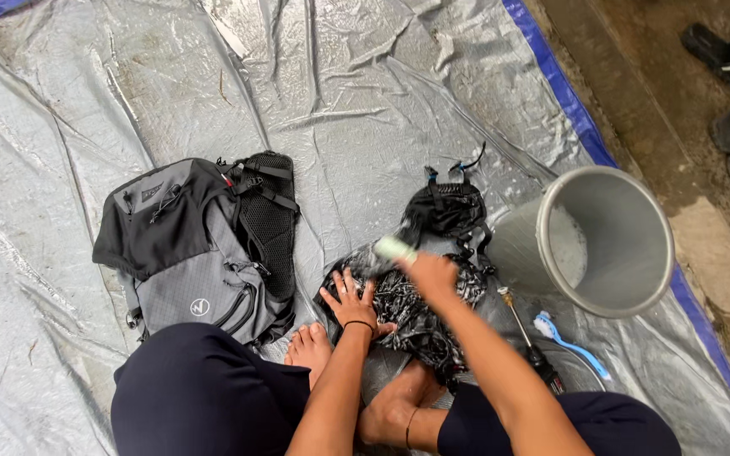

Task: The person cleans two backpacks using a brush and soapy water from a bucket while sitting on a tarp.

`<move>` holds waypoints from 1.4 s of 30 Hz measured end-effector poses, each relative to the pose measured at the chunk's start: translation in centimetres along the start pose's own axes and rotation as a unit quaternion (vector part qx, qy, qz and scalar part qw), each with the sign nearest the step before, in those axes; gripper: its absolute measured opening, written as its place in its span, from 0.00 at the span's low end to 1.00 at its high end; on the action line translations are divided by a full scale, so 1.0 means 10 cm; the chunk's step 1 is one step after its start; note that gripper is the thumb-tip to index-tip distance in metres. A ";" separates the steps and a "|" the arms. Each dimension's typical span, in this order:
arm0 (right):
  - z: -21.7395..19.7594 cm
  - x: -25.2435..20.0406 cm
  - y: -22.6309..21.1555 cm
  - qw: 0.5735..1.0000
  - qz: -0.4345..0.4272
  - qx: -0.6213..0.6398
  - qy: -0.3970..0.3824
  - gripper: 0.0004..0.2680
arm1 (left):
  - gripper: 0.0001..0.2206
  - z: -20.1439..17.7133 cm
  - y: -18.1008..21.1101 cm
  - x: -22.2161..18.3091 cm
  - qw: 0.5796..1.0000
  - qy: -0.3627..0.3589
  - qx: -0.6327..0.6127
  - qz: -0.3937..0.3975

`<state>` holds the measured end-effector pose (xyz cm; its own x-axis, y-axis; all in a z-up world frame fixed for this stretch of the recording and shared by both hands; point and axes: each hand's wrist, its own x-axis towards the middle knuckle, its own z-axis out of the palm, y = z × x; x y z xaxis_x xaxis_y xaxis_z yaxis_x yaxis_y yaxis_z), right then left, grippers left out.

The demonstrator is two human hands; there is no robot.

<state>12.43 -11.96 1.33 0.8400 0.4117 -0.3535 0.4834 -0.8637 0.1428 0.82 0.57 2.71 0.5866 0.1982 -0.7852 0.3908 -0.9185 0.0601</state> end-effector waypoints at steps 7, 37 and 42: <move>-1.14 0.39 0.90 0.971 0.175 0.154 -0.056 0.28 | 0.57 -0.05 -0.07 0.02 0.999 0.016 0.015 0.030; -0.49 0.09 2.81 0.917 0.272 0.163 -0.240 0.15 | 0.04 -0.36 -0.56 0.55 0.870 0.476 0.130 0.003; -0.67 -0.10 2.72 0.912 0.216 0.209 -0.280 0.18 | 0.26 -0.15 -0.17 0.34 0.912 0.334 0.157 0.181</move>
<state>26.39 -33.86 11.79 0.6151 -0.1045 -0.7815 -0.0961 -0.9937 0.0572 3.18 3.34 0.90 0.9788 -0.0695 -0.1925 -0.0749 -0.9970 -0.0208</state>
